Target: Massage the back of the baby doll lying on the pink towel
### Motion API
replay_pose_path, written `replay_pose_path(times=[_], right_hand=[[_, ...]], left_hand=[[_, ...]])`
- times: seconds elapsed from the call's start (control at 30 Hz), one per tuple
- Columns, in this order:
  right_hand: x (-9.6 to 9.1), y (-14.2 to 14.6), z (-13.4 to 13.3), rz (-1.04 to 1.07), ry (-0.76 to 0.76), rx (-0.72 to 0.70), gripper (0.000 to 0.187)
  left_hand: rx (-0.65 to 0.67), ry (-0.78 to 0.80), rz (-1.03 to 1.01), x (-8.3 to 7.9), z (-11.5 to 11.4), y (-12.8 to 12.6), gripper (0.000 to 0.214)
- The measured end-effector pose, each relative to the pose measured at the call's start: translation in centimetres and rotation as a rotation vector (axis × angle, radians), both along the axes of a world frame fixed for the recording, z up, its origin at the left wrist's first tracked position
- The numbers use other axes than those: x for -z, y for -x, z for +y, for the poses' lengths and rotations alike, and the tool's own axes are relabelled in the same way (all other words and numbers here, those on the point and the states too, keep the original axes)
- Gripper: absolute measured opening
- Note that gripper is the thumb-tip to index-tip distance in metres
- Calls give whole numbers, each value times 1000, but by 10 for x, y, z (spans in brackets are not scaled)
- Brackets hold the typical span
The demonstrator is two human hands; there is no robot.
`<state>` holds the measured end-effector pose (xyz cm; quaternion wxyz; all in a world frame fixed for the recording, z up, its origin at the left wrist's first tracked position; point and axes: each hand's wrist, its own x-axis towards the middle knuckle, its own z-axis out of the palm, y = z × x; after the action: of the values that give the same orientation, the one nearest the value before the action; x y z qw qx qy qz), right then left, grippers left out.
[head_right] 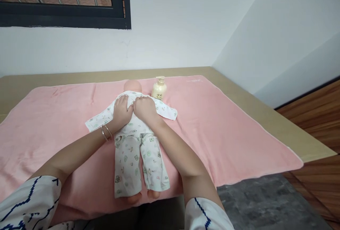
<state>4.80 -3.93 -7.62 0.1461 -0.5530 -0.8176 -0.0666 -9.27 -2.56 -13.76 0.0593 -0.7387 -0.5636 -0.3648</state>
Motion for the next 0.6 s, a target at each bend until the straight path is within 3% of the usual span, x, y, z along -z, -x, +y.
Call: replay_pose_path(times=[0.17,0.27,0.47,0.6], right_hand=[[11,-14,21,192,73,-87,33],[19,-18,30,272,121,-126,41],[2,-4,8,207,136,-36,38],[-11,0,-7,148,160,-32,33]], left_hand=[[116,-103,36,-5,-7,-1,29],[105,-95,-12,-6,-8,-2,24],[-17,55,-138,2,3,-1,53],[17,78,-156,5,5,2,57]])
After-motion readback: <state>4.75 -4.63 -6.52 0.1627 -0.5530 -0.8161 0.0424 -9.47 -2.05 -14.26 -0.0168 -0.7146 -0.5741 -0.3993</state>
